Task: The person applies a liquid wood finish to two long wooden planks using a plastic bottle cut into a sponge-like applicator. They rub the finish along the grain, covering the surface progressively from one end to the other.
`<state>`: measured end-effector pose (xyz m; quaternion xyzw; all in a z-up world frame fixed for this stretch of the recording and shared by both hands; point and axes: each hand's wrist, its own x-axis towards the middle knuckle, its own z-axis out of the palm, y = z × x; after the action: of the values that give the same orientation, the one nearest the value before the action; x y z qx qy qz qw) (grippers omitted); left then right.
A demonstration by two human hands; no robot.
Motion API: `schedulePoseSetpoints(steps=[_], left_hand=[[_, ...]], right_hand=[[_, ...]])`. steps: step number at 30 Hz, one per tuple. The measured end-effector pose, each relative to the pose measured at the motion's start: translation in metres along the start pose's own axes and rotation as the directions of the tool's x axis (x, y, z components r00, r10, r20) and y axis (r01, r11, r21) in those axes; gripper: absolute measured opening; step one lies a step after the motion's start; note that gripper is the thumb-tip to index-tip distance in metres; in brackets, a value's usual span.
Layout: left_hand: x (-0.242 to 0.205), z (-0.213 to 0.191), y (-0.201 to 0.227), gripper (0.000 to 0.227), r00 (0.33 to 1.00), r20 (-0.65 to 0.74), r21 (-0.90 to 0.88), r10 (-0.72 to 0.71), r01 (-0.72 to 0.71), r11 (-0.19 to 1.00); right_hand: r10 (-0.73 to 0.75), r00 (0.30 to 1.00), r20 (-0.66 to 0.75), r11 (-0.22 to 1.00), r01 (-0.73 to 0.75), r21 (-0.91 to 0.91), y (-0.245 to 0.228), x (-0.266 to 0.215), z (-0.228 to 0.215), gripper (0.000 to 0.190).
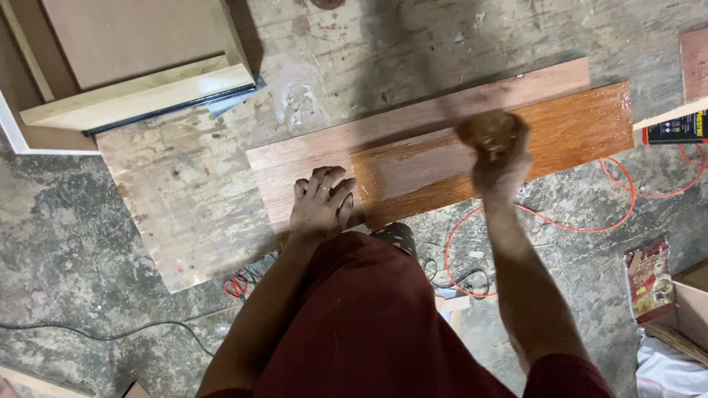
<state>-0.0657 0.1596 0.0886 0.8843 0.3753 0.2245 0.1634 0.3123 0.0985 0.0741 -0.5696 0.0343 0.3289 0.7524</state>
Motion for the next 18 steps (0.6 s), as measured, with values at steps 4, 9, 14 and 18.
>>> schedulePoseSetpoints(steps=[4, 9, 14, 18], left_hand=[[0.009, -0.008, 0.004, 0.026, 0.998, -0.05, 0.016, 0.024, -0.023, 1.0], [0.009, -0.003, 0.003, 0.027, 0.999, -0.02, 0.036, 0.045, -0.044, 0.998], [0.002, 0.009, 0.001, 0.028, 1.0, -0.004, 0.042, -0.005, 0.005, 0.999], [0.011, -0.003, 0.009, 0.028, 0.999, -0.036, 0.061, 0.013, -0.011, 0.998]], right_hand=[[-0.285, 0.936, 0.206, 0.722, 0.351, -0.596, 0.015, -0.06, 0.048, 0.049], [-0.25, 0.801, 0.544, 0.286, 0.598, -0.749, 0.065, -0.094, 0.044, 0.048], [-0.347, 0.832, 0.432, 0.362, 0.544, -0.757, -0.015, -0.018, 0.013, 0.064], [-0.507, 0.699, 0.504, 0.183, 0.659, -0.729, -0.006, -0.041, 0.016, 0.048]])
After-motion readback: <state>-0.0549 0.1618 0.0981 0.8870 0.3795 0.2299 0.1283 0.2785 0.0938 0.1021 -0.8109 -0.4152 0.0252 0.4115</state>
